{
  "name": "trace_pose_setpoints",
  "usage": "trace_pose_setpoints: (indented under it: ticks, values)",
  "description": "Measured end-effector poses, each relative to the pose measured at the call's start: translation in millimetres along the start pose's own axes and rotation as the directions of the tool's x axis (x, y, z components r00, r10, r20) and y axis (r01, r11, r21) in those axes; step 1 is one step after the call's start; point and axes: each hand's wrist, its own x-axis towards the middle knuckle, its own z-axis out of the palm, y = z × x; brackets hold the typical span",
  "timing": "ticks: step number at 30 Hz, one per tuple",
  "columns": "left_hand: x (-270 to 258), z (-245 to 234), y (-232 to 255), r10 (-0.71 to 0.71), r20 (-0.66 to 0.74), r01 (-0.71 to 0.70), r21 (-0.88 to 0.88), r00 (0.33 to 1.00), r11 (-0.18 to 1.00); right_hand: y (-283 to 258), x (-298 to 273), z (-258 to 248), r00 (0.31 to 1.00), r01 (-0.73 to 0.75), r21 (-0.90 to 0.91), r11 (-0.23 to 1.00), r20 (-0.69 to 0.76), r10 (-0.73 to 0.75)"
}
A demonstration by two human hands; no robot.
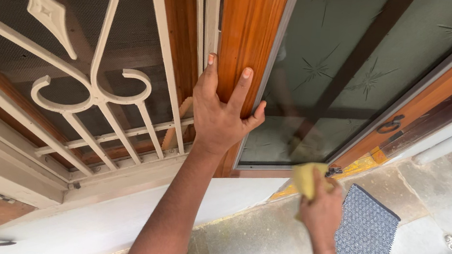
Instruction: The person cleans wooden window frames and glass panes using a yellow sponge, wiping the frame and glass repeatedly.
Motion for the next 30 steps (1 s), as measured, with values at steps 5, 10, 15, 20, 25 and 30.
trace_pose_setpoints:
  ticks: [5,10,15,20,25,30]
  values:
    - [-1,0,1,-0.007,0.002,0.007,0.001,1.0,1.0,-21,-7,18,1.0,0.001,-0.03,1.0,-0.024,-0.001]
    - [-1,-1,1,-0.015,-0.004,0.015,-0.015,1.0,1.0,-90,-37,29,0.973,0.215,0.115,0.97,0.063,-0.223]
    - [-1,-1,-1,-0.011,0.006,0.012,-0.022,1.0,1.0,-98,-63,39,0.796,0.509,0.409,0.758,0.112,-0.595]
    - [-1,-1,-1,-0.009,0.002,0.009,-0.017,1.0,1.0,-34,-36,84,0.764,0.645,0.222,0.731,-0.21,-0.61]
    - [-3,1,-2,-0.003,0.006,0.003,0.003,1.0,1.0,60,-14,95,0.84,0.448,0.065,0.891,-0.37,-0.396]
    - [-4,3,-5,0.006,0.01,-0.006,0.0,1.0,1.0,78,-15,155,0.781,-0.284,0.957,-0.06,0.267,0.565]
